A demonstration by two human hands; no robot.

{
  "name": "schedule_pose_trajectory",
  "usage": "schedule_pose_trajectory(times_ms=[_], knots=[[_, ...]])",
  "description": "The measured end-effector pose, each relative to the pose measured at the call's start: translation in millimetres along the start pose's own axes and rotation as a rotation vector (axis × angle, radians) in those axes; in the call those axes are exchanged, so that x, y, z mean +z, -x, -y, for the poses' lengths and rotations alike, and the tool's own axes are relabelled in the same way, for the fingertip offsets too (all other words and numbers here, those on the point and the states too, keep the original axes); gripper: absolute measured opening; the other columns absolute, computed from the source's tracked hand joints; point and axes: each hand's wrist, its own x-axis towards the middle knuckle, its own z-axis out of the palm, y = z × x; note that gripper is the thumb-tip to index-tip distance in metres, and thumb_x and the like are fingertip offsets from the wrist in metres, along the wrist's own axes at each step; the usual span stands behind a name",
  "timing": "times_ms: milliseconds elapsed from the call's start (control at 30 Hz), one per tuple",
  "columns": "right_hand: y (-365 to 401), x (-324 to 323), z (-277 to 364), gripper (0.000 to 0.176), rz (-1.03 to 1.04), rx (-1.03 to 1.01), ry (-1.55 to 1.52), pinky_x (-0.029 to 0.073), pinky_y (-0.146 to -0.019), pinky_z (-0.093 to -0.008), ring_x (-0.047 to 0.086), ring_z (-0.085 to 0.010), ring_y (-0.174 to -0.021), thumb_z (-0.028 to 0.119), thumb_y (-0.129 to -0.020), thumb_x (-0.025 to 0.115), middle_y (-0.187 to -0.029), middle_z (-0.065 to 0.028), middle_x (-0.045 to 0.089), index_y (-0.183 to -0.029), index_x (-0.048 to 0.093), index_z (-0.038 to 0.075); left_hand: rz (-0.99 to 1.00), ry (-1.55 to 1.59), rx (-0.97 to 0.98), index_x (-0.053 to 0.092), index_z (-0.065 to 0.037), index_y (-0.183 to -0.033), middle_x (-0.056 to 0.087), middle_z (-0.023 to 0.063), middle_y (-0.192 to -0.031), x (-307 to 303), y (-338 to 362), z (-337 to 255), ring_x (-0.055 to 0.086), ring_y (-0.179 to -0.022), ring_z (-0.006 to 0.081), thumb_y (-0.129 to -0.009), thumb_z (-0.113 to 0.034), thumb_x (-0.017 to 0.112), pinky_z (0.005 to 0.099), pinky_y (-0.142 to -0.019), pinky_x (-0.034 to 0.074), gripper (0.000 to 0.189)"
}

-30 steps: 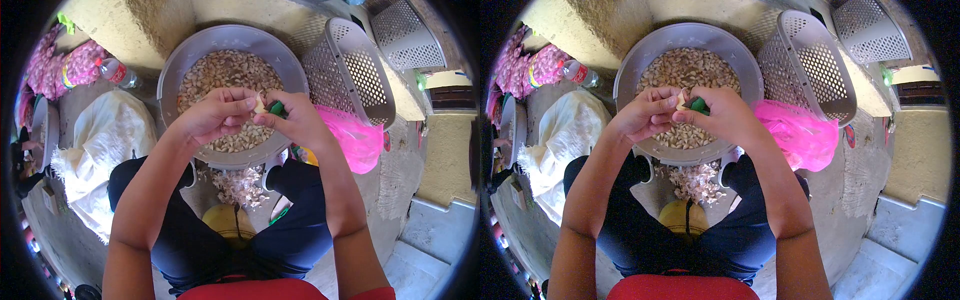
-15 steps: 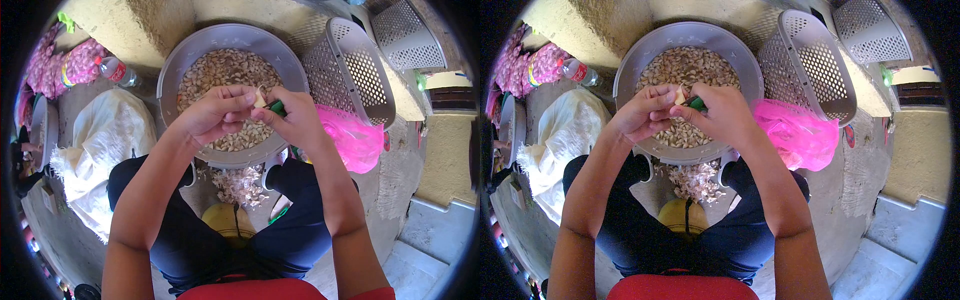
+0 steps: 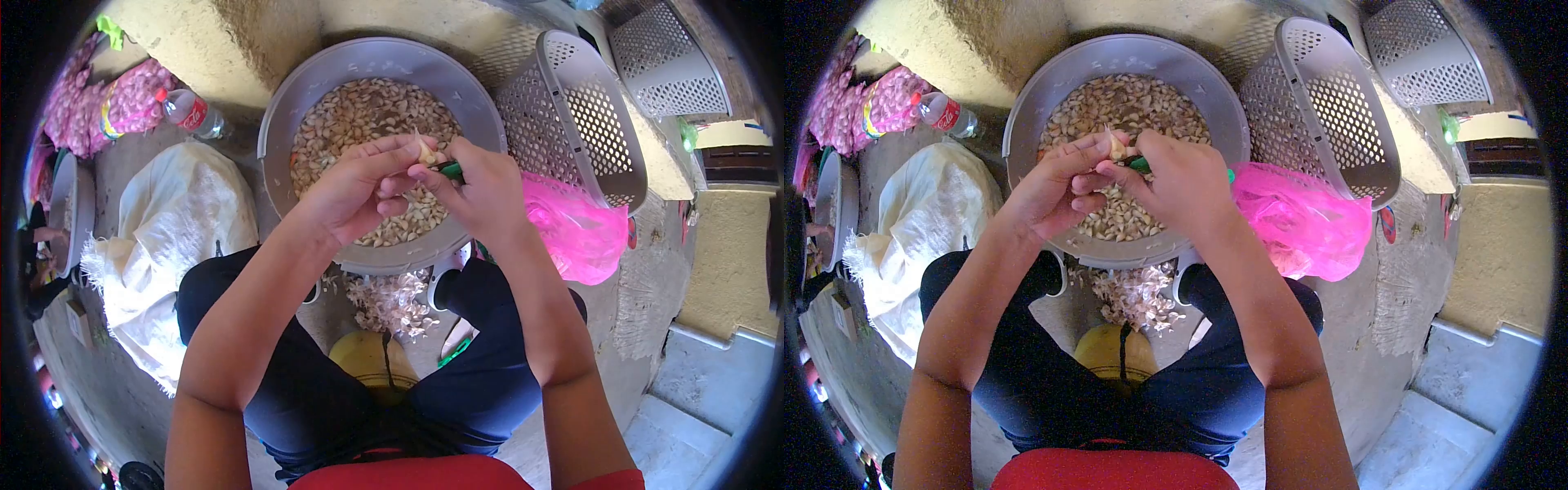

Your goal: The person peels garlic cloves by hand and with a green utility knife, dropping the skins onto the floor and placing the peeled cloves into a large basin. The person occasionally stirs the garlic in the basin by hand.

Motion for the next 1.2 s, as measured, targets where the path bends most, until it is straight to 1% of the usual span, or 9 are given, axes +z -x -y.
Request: schedule_pose_trajectory(times_ms=[200, 300, 500, 600, 800, 900, 1000, 1100, 1200], knots=[[4, 8, 4, 0.04, -0.073, 0.003, 0.037, 0.045, -0.048, -0.0362, 0.057, -0.0284, -0.053, 0.046, -0.074, 0.058, -0.059, -0.0104, 0.056, -0.071, 0.05, 0.007, -0.036, 0.045, 0.018, 0.051, -0.006, -0.104, 0.059, 0.0014, -0.089, 0, 0, 3, 0.038, -0.048, -0.003, -0.086, -0.018, 0.05, 0.0121, -0.04, 0.031, 0.022], [6, 13, 4, 0.041, -0.082, 0.02, 0.002, 0.045, -0.047, -0.0376, 0.057, -0.0296, -0.053, 0.046, -0.074, 0.058, -0.059, -0.011, 0.056, -0.07, 0.05, 0.006, -0.08, 0.046, 0.017, 0.052, -0.006, -0.102, 0.058, -0.0008, -0.081, 5, 1, 2, 0.038, -0.047, -0.0027, -0.086, -0.02, 0.051, 0.0126, -0.039, 0.03, 0.022], [4, 8, 4, 0.044, 0.119, 0.123, -0.199, 0.044, -0.051, -0.0384, 0.057, -0.0325, -0.059, 0.047, -0.075, 0.057, -0.062, -0.0151, 0.056, -0.074, 0.052, 0.003, -0.105, -0.005, 0.023, 0.055, -0.005, -0.089, 0.049, -0.0053, -0.062, 1, 0, 5, 0.038, -0.046, -0.0023, -0.085, -0.026, 0.054, 0.0138, -0.037, 0.029, 0.021], [2, 3, 2, 0.039, 0.182, 0.175, -0.299, 0.045, -0.053, -0.0345, 0.058, -0.028, -0.059, 0.042, -0.075, 0.06, -0.061, -0.0134, 0.056, -0.079, 0.054, 0.003, -0.158, -0.014, 0.043, 0.054, -0.007, -0.083, 0.048, -0.0054, -0.061, 2, 0, 6, 0.038, -0.045, -0.0019, -0.084, -0.028, 0.054, 0.0135, -0.037, 0.029, 0.021], [-4, -16, -4, 0.029, 0.048, 0.358, -0.833, 0.045, -0.061, -0.0283, 0.057, -0.0159, -0.064, 0.017, -0.073, 0.066, -0.07, -0.0064, 0.057, -0.098, 0.057, 0.004, -0.156, -0.028, 0.029, 0.049, -0.009, -0.079, 0.044, -0.0054, -0.062, 5, -3, 2, 0.035, -0.046, 0.0001, -0.084, -0.027, 0.055, 0.016, -0.039, 0.027, 0.019], [-4, -1, -11, 0.03, 0.005, -0.007, -0.658, 0.045, -0.064, -0.0272, 0.057, -0.0168, -0.07, 0.011, -0.072, 0.065, -0.078, -0.0076, 0.058, -0.101, 0.057, 0.005, -0.109, -0.076, 0.006, 0.051, -0.009, -0.088, 0.05, -0.0041, -0.07, -5, -7, 8, 0.037, -0.046, -0.002, -0.085, -0.03, 0.054, 0.013, -0.037, 0.028, 0.021], [-3, -1, -10, 0.025, 0.016, 0.052, -0.535, 0.045, -0.066, -0.0263, 0.058, -0.0179, -0.073, 0.008, -0.071, 0.064, -0.08, -0.0088, 0.059, -0.095, 0.06, 0.005, -0.157, -0.148, 0.028, 0.051, -0.01, -0.088, 0.052, -0.0035, -0.073, -3, -7, 11, 0.037, -0.046, -0.0005, -0.085, -0.031, 0.053, 0.0136, -0.036, 0.027, 0.022], [-3, -6, -9, 0.021, -0.003, 0.196, -0.568, 0.045, -0.066, -0.027, 0.058, -0.0198, -0.073, 0.008, -0.07, 0.065, -0.082, -0.01, 0.06, -0.091, 0.061, 0.004, -0.231, -0.249, 0.016, 0.051, -0.009, -0.089, 0.053, -0.0032, -0.072, 11, -4, 5, 0.037, -0.045, 0.0009, -0.085, -0.03, 0.053, 0.0145, -0.036, 0.027, 0.022], [-3, -6, -12, 0.019, -0.012, 0.234, -0.498, 0.045, -0.067, -0.0274, 0.059, -0.0205, -0.074, 0.008, -0.071, 0.065, -0.082, -0.0099, 0.06, -0.089, 0.062, 0.003, -0.247, -0.442, 0.11, 0.052, -0.008, -0.089, 0.052, -0.0033, -0.069, 14, -3, 3, 0.035, -0.043, 0.0016, -0.084, -0.028, 0.055, 0.0158, -0.036, 0.027, 0.02]])
